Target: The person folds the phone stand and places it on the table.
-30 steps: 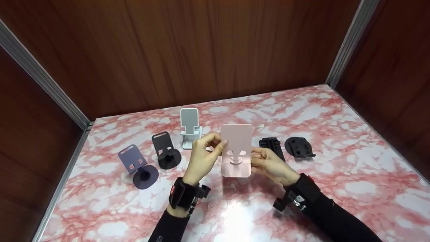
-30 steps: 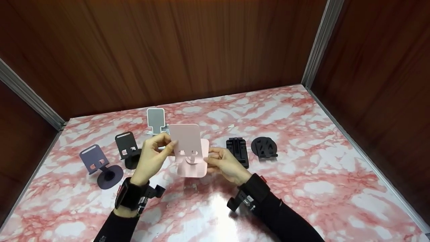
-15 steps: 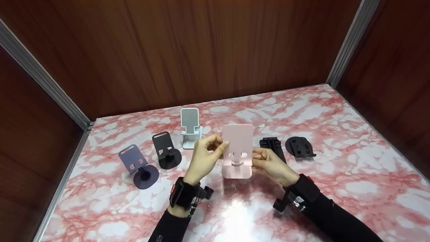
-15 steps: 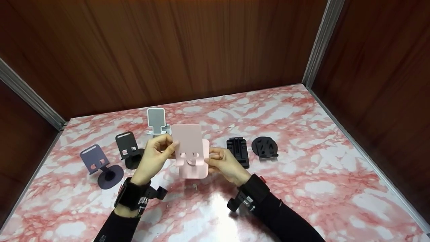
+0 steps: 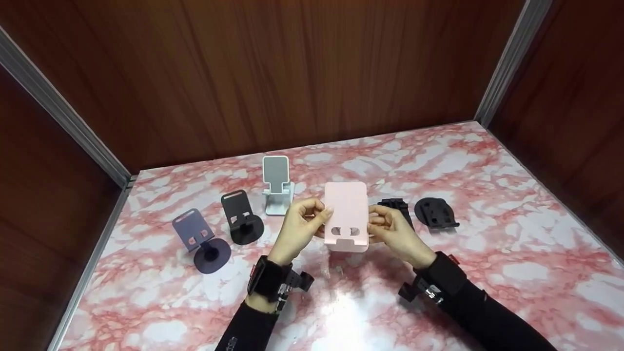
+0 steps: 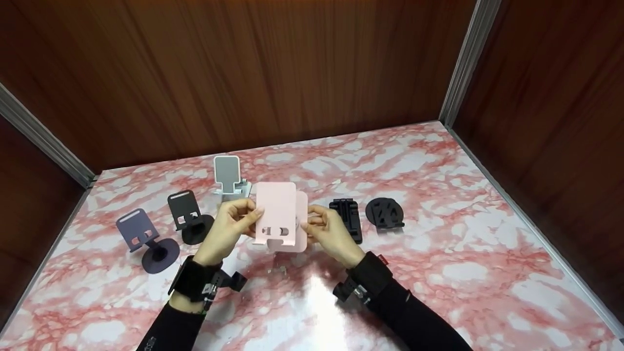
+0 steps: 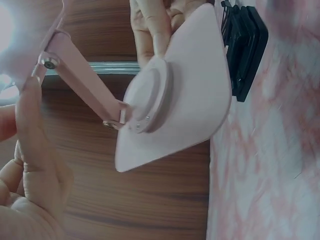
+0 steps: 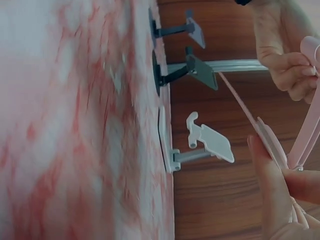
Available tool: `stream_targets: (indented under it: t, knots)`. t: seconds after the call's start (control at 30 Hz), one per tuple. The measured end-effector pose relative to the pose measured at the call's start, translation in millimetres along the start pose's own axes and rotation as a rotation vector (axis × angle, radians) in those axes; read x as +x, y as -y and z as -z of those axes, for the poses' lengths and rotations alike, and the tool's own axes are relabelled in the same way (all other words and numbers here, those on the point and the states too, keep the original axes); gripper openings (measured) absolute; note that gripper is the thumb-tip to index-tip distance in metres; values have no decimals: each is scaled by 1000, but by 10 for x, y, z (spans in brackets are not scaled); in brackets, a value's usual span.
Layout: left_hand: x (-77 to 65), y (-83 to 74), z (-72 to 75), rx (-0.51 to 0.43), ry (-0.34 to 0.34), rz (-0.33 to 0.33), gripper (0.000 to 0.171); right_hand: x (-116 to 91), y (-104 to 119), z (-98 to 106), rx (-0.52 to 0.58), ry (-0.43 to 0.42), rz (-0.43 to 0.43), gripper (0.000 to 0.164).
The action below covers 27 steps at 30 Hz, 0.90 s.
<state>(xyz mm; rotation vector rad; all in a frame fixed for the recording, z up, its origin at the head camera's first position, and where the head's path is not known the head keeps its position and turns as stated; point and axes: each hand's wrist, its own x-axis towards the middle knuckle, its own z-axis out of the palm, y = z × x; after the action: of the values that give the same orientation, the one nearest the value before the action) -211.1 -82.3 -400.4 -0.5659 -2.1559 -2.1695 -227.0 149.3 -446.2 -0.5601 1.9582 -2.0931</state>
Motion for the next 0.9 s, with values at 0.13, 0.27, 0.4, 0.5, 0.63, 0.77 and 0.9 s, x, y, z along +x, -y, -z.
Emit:
stream_targets:
  t: [0.13, 0.27, 0.4, 0.5, 0.63, 0.77, 0.9]
  knots:
    - [10, 26, 8, -37, 10, 45, 19, -2, 43, -4, -54, -27, 33, 30]
    - [15, 34, 9, -70, 20, 103, 17, 1, 59, -1, -121, -37, 75, 31]
    - [25, 63, 9, -98, 34, 146, 17, 5, 63, 3, -157, -51, 110, 33]
    - [33, 91, 6, -102, 41, 153, 16, 7, 64, 3, -176, -67, 135, 34]
    - [38, 125, -2, -101, 45, 175, 15, 16, 59, 1, -229, -95, 197, 32]
    - [40, 159, -9, -95, 52, 202, 14, 8, 66, -3, -302, -135, 281, 31]
    - [48, 188, -12, -90, 59, 210, 14, -5, 72, -7, -370, -166, 342, 30]
